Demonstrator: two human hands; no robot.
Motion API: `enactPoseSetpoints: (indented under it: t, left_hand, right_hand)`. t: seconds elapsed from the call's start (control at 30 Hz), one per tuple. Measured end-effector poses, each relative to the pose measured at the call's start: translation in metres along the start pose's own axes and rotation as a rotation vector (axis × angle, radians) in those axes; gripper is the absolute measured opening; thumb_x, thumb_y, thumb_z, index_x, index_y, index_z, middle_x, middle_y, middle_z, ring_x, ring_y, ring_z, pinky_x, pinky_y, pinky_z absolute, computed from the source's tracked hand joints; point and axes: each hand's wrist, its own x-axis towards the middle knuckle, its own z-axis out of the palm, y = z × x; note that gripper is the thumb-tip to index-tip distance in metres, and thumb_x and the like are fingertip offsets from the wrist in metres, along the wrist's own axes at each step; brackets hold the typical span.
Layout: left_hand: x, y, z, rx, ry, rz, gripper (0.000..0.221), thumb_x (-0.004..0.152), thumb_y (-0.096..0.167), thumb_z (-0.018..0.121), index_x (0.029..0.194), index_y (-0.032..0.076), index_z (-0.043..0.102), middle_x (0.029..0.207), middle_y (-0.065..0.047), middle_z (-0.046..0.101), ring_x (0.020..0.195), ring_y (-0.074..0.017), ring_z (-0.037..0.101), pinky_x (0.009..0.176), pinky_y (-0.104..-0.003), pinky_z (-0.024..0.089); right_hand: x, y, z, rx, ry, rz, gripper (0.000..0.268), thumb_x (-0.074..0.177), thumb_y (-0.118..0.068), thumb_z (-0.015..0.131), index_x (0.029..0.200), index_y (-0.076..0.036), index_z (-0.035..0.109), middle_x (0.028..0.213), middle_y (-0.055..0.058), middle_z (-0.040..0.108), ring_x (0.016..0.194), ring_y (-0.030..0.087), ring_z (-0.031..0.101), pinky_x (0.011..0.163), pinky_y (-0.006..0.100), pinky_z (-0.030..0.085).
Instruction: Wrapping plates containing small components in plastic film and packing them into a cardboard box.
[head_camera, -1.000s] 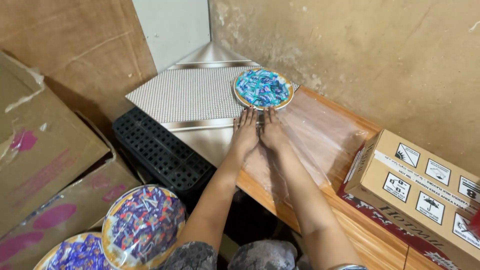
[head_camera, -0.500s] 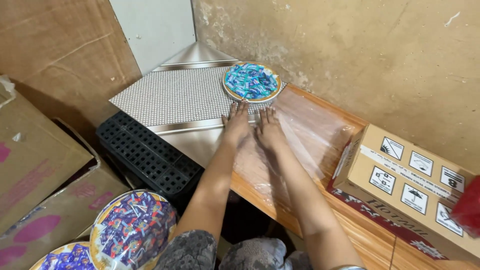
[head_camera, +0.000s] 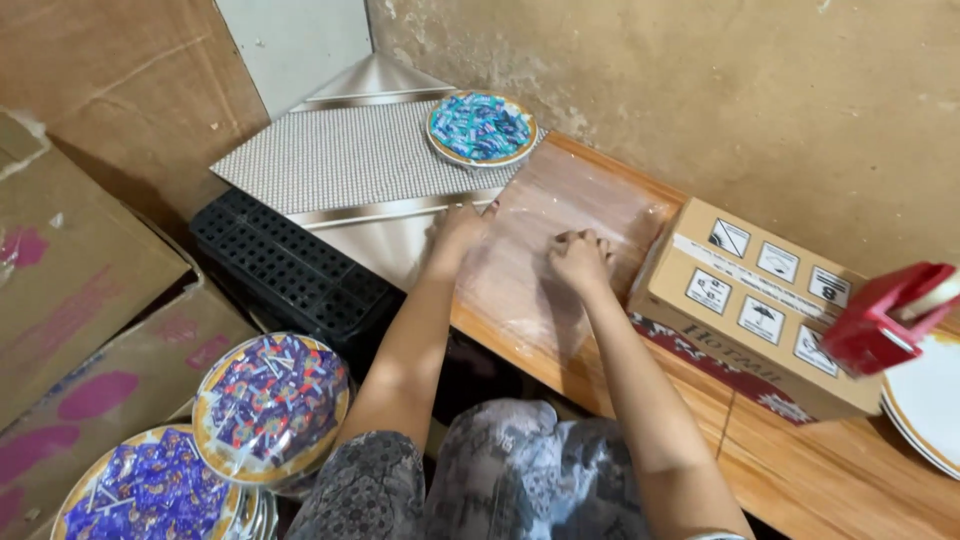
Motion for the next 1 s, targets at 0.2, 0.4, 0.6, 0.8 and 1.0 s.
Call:
enactPoseSetpoints:
  t: [0.2, 0.4, 0.6, 0.8, 1.0]
  left_hand:
    - [-0.027, 0.002, 0.022, 0.071, 0.03, -0.054, 0.074, 0.092, 0.037, 0.071, 0.148, 0.001, 0.039, 0.149, -0.031, 0.04, 0.14, -0.057, 0.033, 0.11, -0.067, 0.03]
    - [-0.026, -0.018, 0.037, 0.09, 0.064, -0.158, 0.077, 0.088, 0.041, 0.076, 0.144, -0.002, 0.045, 0.148, -0.03, 0.039, 0.138, -0.053, 0.035, 0.107, -0.063, 0.036]
    - [0.001, -0.046, 0.048, 0.032, 0.085, -0.193, 0.066, 0.091, 0.027, 0.07, 0.145, 0.0, 0.043, 0.138, -0.025, 0.049, 0.131, -0.0473, 0.045, 0.1, -0.062, 0.043]
    - [0.049, -0.095, 0.068, 0.002, 0.115, -0.208, 0.042, 0.089, 0.024, 0.067, 0.129, 0.01, 0.067, 0.118, -0.018, 0.07, 0.114, -0.0418, 0.067, 0.088, -0.058, 0.056]
    - [-0.057, -0.041, -0.007, -0.227, 0.112, -0.129, 0.058, 0.09, 0.038, 0.071, 0.131, -0.003, 0.063, 0.122, -0.029, 0.068, 0.12, -0.0479, 0.063, 0.095, -0.057, 0.053]
  right_hand:
    - [-0.088, -0.047, -0.066, -0.124, -0.405, -0.241, 0.075, 0.082, -0.061, 0.066, 0.153, -0.047, 0.044, 0.168, 0.007, 0.028, 0.155, 0.045, 0.018, 0.117, 0.07, 0.025]
    - [-0.073, -0.017, -0.032, 0.055, -0.296, -0.108, 0.072, 0.087, -0.047, 0.067, 0.155, -0.033, 0.047, 0.165, 0.017, 0.031, 0.152, 0.05, 0.021, 0.112, 0.076, 0.026]
    - [-0.074, 0.008, -0.004, 0.227, -0.085, 0.234, 0.081, 0.084, -0.039, 0.071, 0.155, -0.013, 0.042, 0.154, 0.028, 0.03, 0.132, 0.054, 0.048, 0.106, 0.065, 0.042]
    - [-0.064, 0.006, -0.013, 0.518, 0.027, 0.344, 0.078, 0.078, -0.034, 0.075, 0.149, -0.015, 0.05, 0.146, 0.027, 0.044, 0.137, 0.047, 0.049, 0.109, 0.06, 0.043]
    - [-0.093, -0.024, -0.048, 0.66, 0.052, 0.428, 0.082, 0.08, -0.038, 0.077, 0.152, -0.01, 0.048, 0.141, 0.025, 0.06, 0.137, 0.039, 0.053, 0.114, 0.051, 0.043]
